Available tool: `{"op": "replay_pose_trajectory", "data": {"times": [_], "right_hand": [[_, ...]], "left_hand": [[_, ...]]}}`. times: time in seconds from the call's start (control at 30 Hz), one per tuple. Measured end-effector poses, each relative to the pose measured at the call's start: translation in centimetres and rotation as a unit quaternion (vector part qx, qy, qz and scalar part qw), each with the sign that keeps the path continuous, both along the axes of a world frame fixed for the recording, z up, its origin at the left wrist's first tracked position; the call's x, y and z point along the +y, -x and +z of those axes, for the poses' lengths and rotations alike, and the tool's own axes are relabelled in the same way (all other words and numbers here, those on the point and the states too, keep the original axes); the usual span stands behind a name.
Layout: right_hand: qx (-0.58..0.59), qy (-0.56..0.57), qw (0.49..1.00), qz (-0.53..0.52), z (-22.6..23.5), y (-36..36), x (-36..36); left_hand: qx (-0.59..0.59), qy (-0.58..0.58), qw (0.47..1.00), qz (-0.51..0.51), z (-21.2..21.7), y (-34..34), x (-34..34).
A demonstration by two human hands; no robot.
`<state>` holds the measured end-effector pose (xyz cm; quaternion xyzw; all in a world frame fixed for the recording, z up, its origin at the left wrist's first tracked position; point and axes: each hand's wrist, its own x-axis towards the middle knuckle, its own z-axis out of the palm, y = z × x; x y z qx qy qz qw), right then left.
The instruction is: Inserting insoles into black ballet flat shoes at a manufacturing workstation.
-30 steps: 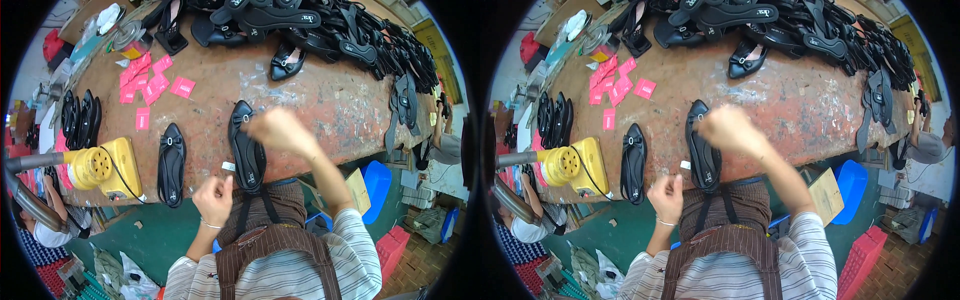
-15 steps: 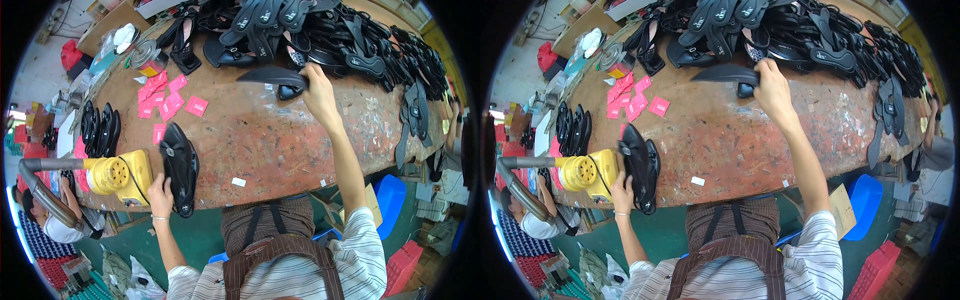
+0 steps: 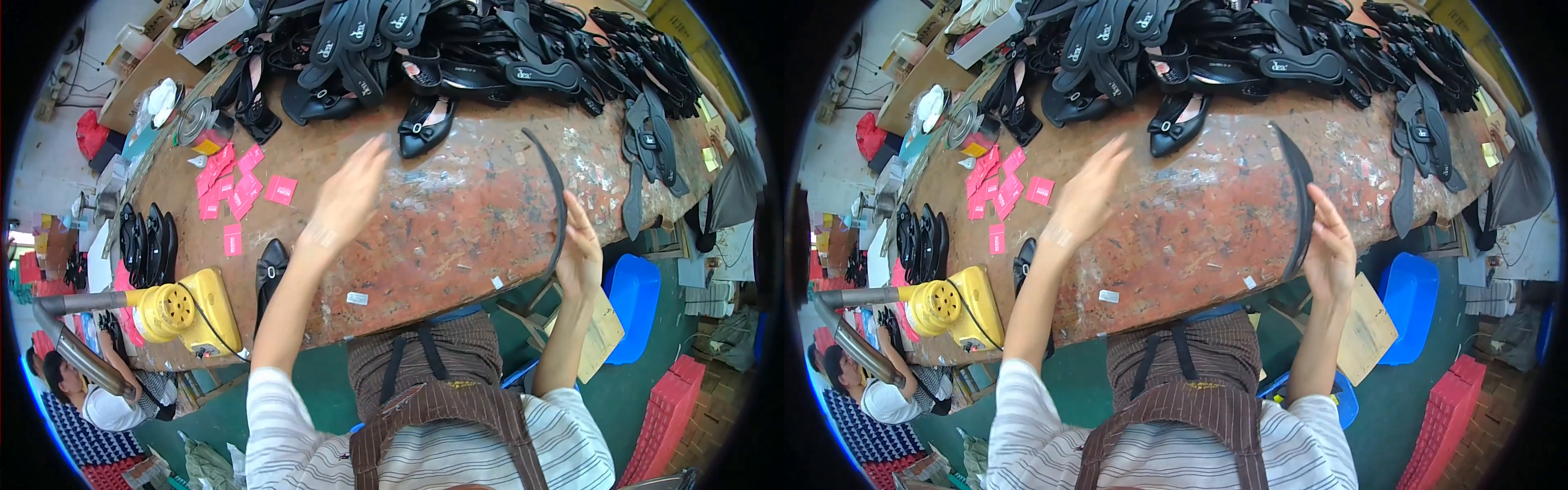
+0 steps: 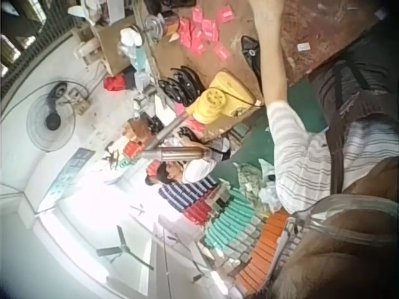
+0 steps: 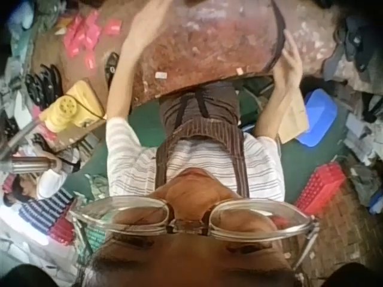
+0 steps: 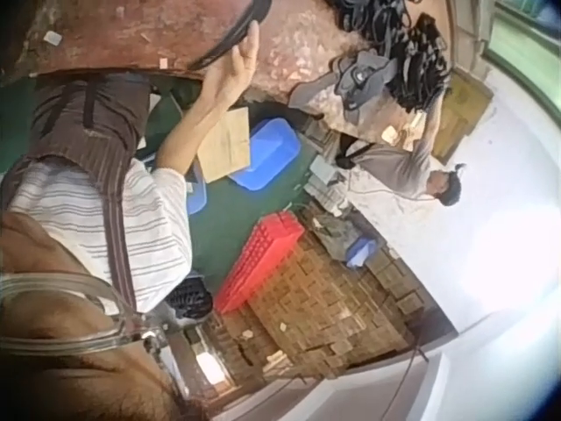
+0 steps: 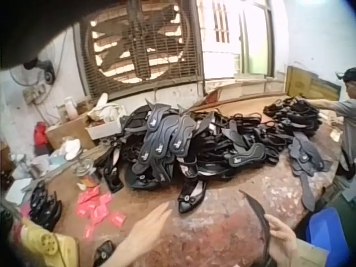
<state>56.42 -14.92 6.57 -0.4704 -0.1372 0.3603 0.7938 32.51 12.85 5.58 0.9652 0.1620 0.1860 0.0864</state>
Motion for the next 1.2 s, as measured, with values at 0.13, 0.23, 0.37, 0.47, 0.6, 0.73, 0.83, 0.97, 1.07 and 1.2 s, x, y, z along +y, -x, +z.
{"op": "replay_pose_trajectory", "data": {"times": [0.13,0.23,0.37,0.47,0.6,0.73,0.83,0.97,1.07,1.2], "right_hand": [[0.111,-0.194,0.968,0.113,-1.6,-0.3,-2.5],[0.101,-0.217,0.967,0.083,-2.9,-0.4,-4.6],[0.068,-0.07,0.995,-0.007,-3.8,-0.3,-4.4],[0.098,-0.057,0.993,0.016,-3.8,0.8,-2.1],[0.146,-0.168,0.956,0.192,-2.6,4.0,0.7],[-0.662,0.169,0.697,0.22,-1.5,8.3,2.0],[-0.704,0.107,0.644,0.281,-2.5,13.4,3.9],[-0.67,0.039,0.674,0.311,-6.0,18.4,7.4],[-0.648,0.05,0.699,0.299,-7.8,20.1,8.7],[-0.595,0.056,0.729,0.334,-9.0,21.6,9.7]], "left_hand": [[0.067,-0.112,0.991,-0.016,-3.2,-12.6,4.3],[0.181,0.006,0.98,-0.079,-1.6,-13.3,3.9],[0.147,0.331,0.912,-0.192,2.7,-5.6,-5.1],[0.085,0.411,0.905,-0.069,2.8,0.8,-13.7],[0.024,0.393,0.901,0.183,-1.9,2.2,-18.9],[-0.119,0.162,0.947,0.252,-3.1,6.6,-20.8],[-0.203,0.117,0.876,0.423,-3.5,12.5,-20.0],[-0.231,0.371,0.773,0.46,-7.2,16.3,-17.6],[-0.204,0.331,0.814,0.432,-9.4,16.8,-16.8],[-0.271,0.402,0.768,0.419,-10.1,16.6,-16.5]]}}
